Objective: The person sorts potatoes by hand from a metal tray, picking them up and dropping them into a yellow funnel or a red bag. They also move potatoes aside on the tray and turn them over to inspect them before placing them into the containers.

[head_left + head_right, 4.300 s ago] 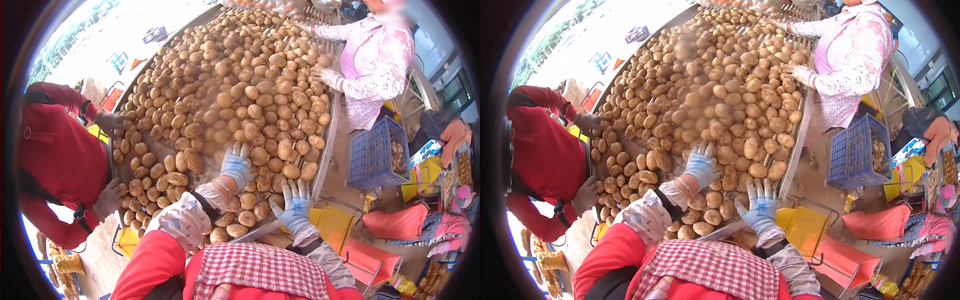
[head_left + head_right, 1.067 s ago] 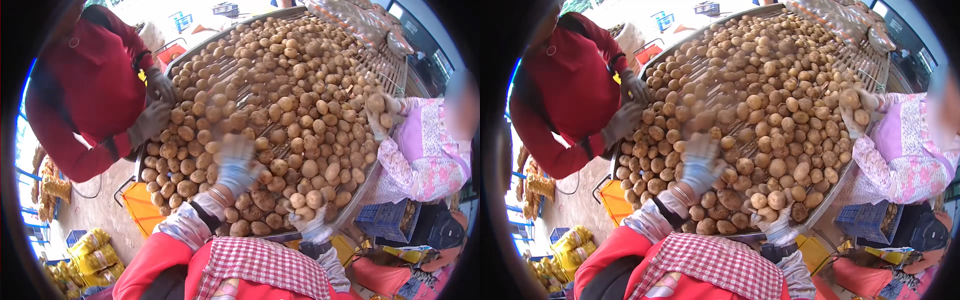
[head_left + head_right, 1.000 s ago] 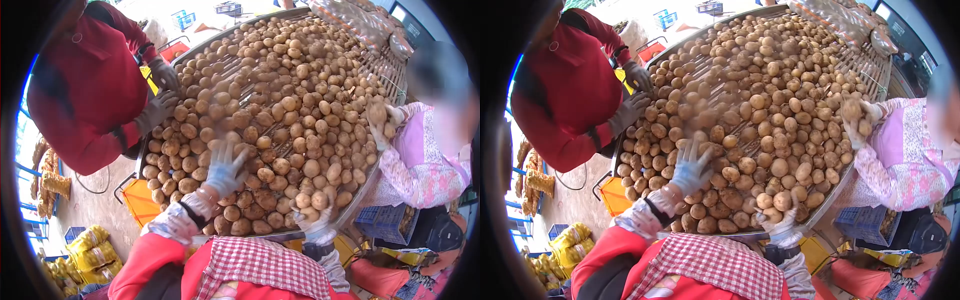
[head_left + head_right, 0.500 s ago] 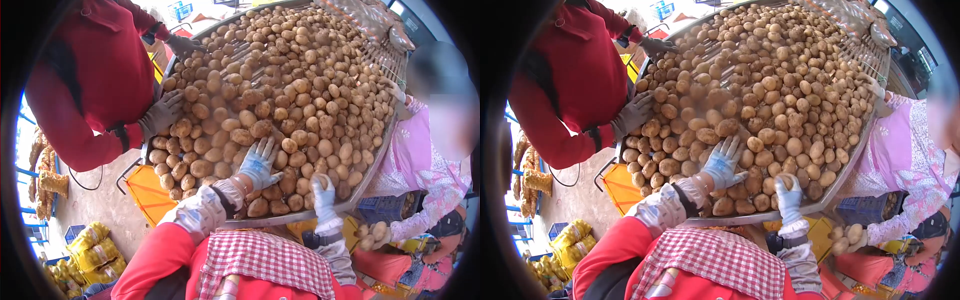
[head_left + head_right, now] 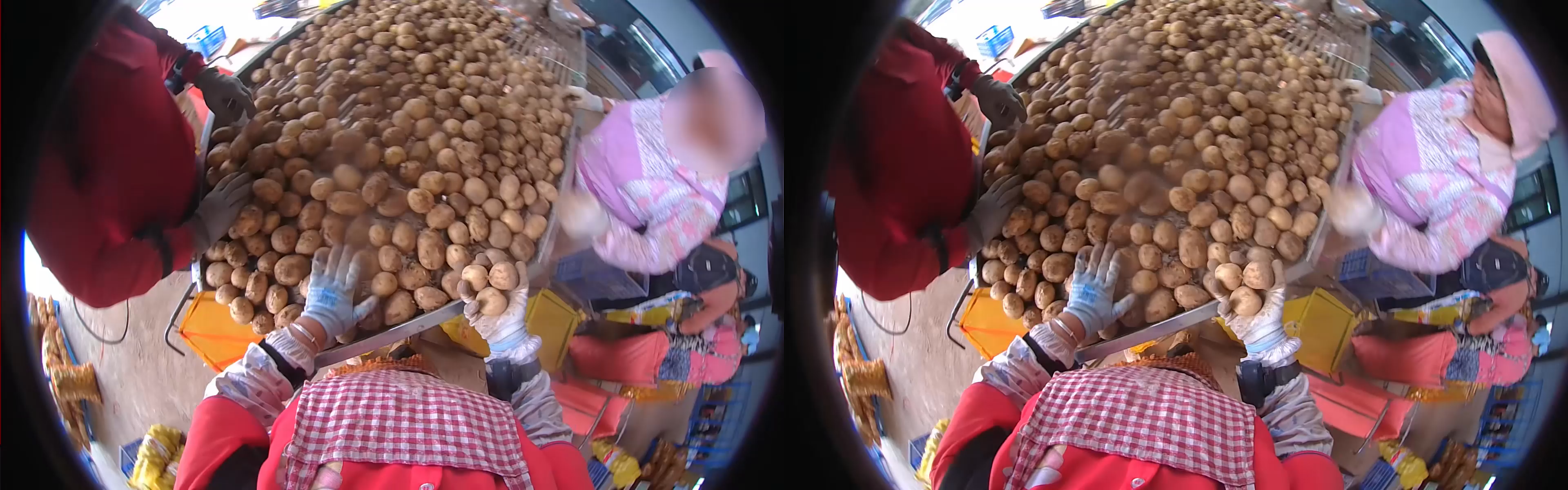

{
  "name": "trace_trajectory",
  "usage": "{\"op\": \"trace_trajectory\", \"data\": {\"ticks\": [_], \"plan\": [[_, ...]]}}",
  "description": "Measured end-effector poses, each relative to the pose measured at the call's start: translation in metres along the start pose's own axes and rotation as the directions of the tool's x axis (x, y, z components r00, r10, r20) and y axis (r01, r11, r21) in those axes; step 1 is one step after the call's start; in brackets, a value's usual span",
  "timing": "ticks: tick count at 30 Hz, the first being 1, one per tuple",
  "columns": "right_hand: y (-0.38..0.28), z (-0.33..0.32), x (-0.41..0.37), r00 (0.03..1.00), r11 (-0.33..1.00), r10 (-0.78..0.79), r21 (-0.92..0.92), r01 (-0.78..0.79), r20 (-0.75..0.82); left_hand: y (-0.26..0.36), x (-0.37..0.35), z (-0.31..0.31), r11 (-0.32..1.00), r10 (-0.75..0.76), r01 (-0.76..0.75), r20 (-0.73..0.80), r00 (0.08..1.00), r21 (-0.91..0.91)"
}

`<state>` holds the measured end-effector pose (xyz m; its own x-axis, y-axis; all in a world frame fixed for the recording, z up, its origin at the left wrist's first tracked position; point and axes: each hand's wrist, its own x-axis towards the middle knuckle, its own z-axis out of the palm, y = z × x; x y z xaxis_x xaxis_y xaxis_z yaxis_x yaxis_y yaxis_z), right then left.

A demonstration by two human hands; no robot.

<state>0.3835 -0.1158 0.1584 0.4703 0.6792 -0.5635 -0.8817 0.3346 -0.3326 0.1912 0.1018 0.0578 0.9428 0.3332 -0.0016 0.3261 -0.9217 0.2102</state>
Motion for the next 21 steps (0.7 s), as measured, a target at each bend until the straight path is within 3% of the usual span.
{"op": "trace_trajectory", "data": {"ticks": [1,3,4,7,8,9,12,15,16,21], "plan": [[0.001,-0.004,-0.009,1.000,1.000,0.000,0.026,0.000,-0.013,0.003,0.012,0.000,0.999,-0.031,0.033,-0.045,0.998,0.040],[-0.002,-0.051,-0.019,0.996,1.000,0.024,-0.004,-0.023,0.088,-0.004,0.033,-0.014,0.997,-0.074,0.071,-0.073,0.995,-0.044],[0.000,-0.051,-0.030,0.998,0.999,-0.005,-0.048,0.008,0.056,-0.010,0.048,-0.013,0.990,-0.137,0.133,-0.089,0.987,-0.044],[0.003,-0.085,-0.058,0.999,0.998,0.041,0.047,-0.042,0.025,-0.013,0.076,-0.005,0.966,-0.258,0.253,-0.138,0.956,-0.054],[0.007,-0.107,-0.064,0.998,0.999,-0.020,-0.031,0.018,-0.067,-0.012,0.076,0.001,0.971,-0.238,0.238,-0.137,0.961,-0.023],[0.011,-0.124,-0.074,0.996,0.999,-0.051,-0.013,0.050,-0.070,-0.009,0.072,0.006,0.973,-0.227,0.231,-0.142,0.964,0.011],[0.025,-0.183,-0.102,0.958,0.993,0.004,0.115,0.030,-0.286,-0.001,0.029,0.007,0.989,-0.023,0.037,-0.101,0.995,0.141],[0.039,-0.227,-0.132,0.914,0.983,-0.002,0.165,0.075,-0.406,-0.007,0.001,0.010,0.983,-0.136,0.130,0.036,0.990,0.131],[0.045,-0.243,-0.140,0.893,0.938,0.030,0.321,0.129,-0.448,-0.019,-0.003,0.026,0.976,-0.073,0.079,-0.036,0.997,0.202],[0.049,-0.304,-0.172,0.840,0.889,0.031,0.400,0.225,-0.541,-0.013,0.004,0.032,0.942,-0.124,0.142,-0.080,0.989,0.303]]}}
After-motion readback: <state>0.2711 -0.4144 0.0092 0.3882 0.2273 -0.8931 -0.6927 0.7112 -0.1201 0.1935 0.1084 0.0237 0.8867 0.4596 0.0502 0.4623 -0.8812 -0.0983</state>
